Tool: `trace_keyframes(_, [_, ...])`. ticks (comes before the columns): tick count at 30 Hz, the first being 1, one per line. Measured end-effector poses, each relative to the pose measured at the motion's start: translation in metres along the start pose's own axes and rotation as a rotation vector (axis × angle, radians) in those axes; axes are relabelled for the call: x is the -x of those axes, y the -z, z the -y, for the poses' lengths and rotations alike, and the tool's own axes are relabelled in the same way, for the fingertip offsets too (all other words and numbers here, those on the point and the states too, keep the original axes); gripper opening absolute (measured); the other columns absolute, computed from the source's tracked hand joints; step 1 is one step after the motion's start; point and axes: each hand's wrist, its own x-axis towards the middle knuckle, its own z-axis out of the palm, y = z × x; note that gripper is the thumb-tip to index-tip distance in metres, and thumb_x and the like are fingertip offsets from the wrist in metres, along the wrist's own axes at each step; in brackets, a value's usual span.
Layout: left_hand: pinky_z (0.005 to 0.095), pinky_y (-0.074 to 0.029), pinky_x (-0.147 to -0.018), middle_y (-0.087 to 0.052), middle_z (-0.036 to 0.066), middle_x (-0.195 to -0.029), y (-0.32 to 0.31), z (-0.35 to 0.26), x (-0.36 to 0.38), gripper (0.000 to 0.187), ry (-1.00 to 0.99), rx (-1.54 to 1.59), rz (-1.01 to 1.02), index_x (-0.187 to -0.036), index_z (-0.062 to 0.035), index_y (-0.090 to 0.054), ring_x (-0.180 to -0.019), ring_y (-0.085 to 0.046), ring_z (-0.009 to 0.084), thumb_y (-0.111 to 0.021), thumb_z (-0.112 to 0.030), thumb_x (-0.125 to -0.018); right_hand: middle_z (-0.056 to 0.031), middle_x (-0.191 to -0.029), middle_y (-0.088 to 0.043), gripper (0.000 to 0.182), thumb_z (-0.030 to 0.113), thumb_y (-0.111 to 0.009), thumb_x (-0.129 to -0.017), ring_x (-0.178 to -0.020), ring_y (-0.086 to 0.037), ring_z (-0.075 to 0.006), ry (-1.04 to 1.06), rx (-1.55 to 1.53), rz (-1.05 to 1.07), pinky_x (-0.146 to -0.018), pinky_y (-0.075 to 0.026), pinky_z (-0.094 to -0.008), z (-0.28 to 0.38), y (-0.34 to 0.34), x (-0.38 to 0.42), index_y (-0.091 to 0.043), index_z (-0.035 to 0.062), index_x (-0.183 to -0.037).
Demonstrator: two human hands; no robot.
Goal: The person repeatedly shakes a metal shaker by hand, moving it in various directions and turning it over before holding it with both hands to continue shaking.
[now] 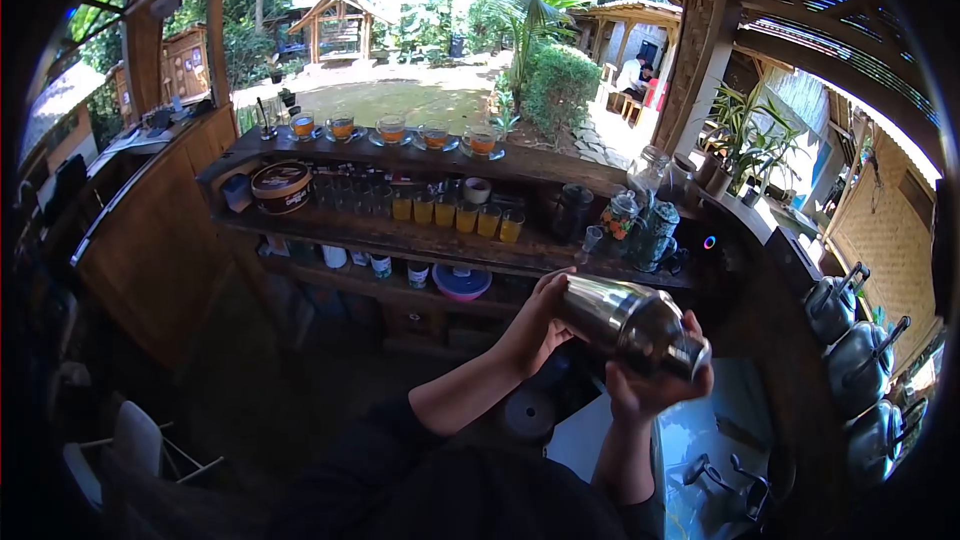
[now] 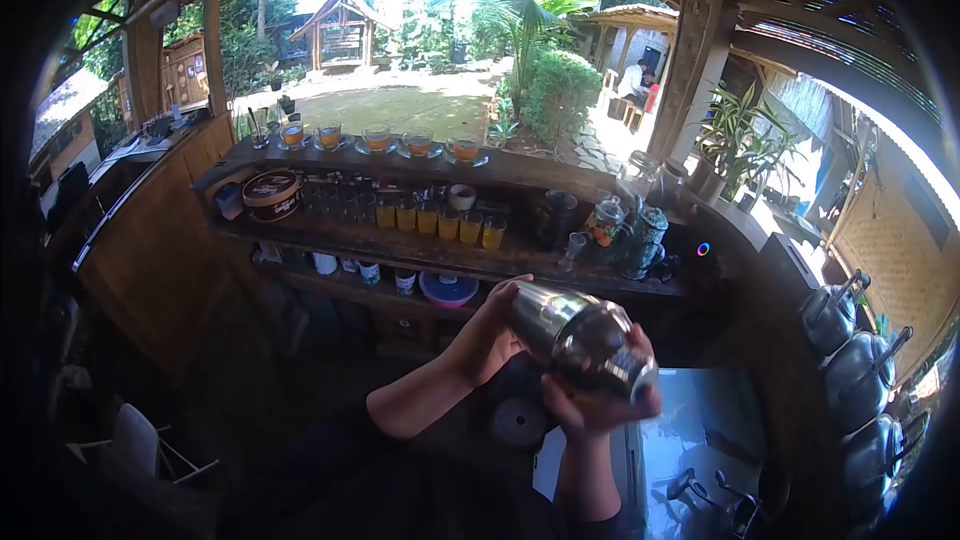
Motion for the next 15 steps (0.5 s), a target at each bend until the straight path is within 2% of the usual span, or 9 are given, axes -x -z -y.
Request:
trace_keyframes(2, [0.0415,-0.035,-0.095,-0.044,0.009,-0.125,0.009,-0.005,-0.006,0.053,0.031,-0.029,-0.092,-0.133,-0.0164,-0.032,-0.115,-0.046,0.0222,-0.047,-0.044,-0.09,-0.0264,-0.133,-0.028,0.097,0.026,-0.079,-0.064,-0.121,-0.037,-0.036,-0.284,-0.217,-0.172,-0.098,-0.037,-0.0468,-0.003,-0.017,-0.004,-0.012,0.0182,-0.134])
trace_keyframes(5, [0.0407,-0.038,-0.093,-0.045,0.011,-0.125,-0.018,-0.032,0.007,0.054,-0.158,-0.114,0.066,-0.134,-0.0166,-0.031,-0.117,-0.045,0.0232,-0.047,-0.044,-0.09,-0.0253,-0.135,-0.027,0.1,0.036,-0.08,-0.063,-0.123,-0.034,-0.0389,0.185,-0.246,-0.087,-0.097,-0.038,-0.0499,0.0,-0.019,-0.023,-0.014,0.0211,-0.136])
trace_keyframes(6, [0.0407,-0.038,-0.093,-0.045,0.011,-0.125,-0.024,-0.04,0.009,0.054,-0.162,-0.111,0.055,-0.134,-0.0166,-0.031,-0.117,-0.045,0.0232,-0.047,-0.044,-0.09,-0.0086,-0.136,-0.03,0.105,0.028,-0.081,-0.06,-0.118,-0.038,-0.0442,0.244,-0.169,0.016,-0.093,-0.044,-0.0548,0.014,-0.019,-0.034,-0.012,0.0403,-0.138])
trace_keyframes(8, [0.04,-0.033,-0.098,-0.043,0.008,-0.122,-0.03,-0.052,0.01,0.047,-0.267,-0.099,0.23,-0.133,-0.0156,-0.034,-0.114,-0.044,0.0201,-0.044,-0.038,-0.093,-0.0071,-0.137,-0.029,0.101,0.033,-0.08,-0.062,-0.121,-0.035,-0.0442,-0.847,-1.447,-0.136,-0.095,-0.042,-0.0546,0.063,-0.007,-0.02,-0.013,0.0403,-0.137])
trace_keyframes(10, [0.0406,-0.034,-0.097,-0.044,0.008,-0.121,-0.013,-0.05,0.002,0.047,-0.26,-0.089,0.216,-0.133,-0.0159,-0.033,-0.114,-0.046,0.0205,-0.045,-0.039,-0.093,-0.0143,-0.136,-0.029,0.099,0.028,-0.081,-0.063,-0.117,-0.039,-0.0392,-0.153,-0.587,0.119,-0.096,-0.042,-0.0502,0.013,-0.027,-0.006,-0.015,0.0326,-0.137])
trace_keyframes(12, [0.0404,-0.038,-0.093,-0.045,0.011,-0.123,0.025,-0.033,-0.016,0.056,-0.085,-0.029,-0.066,-0.134,-0.0161,-0.031,-0.116,-0.045,0.0245,-0.048,-0.044,-0.089,-0.0226,-0.133,-0.029,0.098,0.023,-0.082,-0.062,-0.116,-0.04,-0.0362,0.024,-0.066,-0.036,-0.096,-0.04,-0.0457,-0.027,-0.043,-0.003,-0.014,0.0254,-0.133])
trace_keyframes(13, [0.0407,-0.038,-0.094,-0.045,0.011,-0.124,0.039,-0.025,-0.024,0.055,-0.033,-0.016,-0.206,-0.133,-0.0159,-0.032,-0.115,-0.046,0.0241,-0.049,-0.044,-0.089,-0.0277,-0.131,-0.029,0.097,0.024,-0.081,-0.063,-0.117,-0.04,-0.0344,-0.228,-0.122,-0.054,-0.097,-0.037,-0.0434,-0.035,-0.051,-0.004,-0.011,0.0228,-0.13])
trace_keyframes(14, [0.0407,-0.038,-0.094,-0.045,0.011,-0.124,0.037,-0.029,-0.024,0.055,-0.043,-0.018,-0.203,-0.133,-0.0159,-0.032,-0.115,-0.046,0.0241,-0.049,-0.044,-0.089,-0.0258,-0.131,-0.03,0.096,0.024,-0.081,-0.064,-0.114,-0.043,-0.0345,-0.264,-0.169,-0.095,-0.096,-0.037,-0.0492,-0.036,-0.057,-0.006,-0.012,0.0204,-0.13])
trace_keyframes(15, [0.0408,-0.037,-0.094,-0.045,0.011,-0.124,0.03,-0.036,-0.022,0.055,-0.089,-0.047,-0.137,-0.133,-0.0156,-0.033,-0.115,-0.046,0.0241,-0.049,-0.044,-0.089,-0.0212,-0.13,-0.031,0.097,0.028,-0.081,-0.063,-0.117,-0.041,-0.0347,-0.048,-0.126,-0.052,-0.098,-0.037,-0.0465,-0.036,-0.056,-0.01,-0.013,0.0188,-0.132])
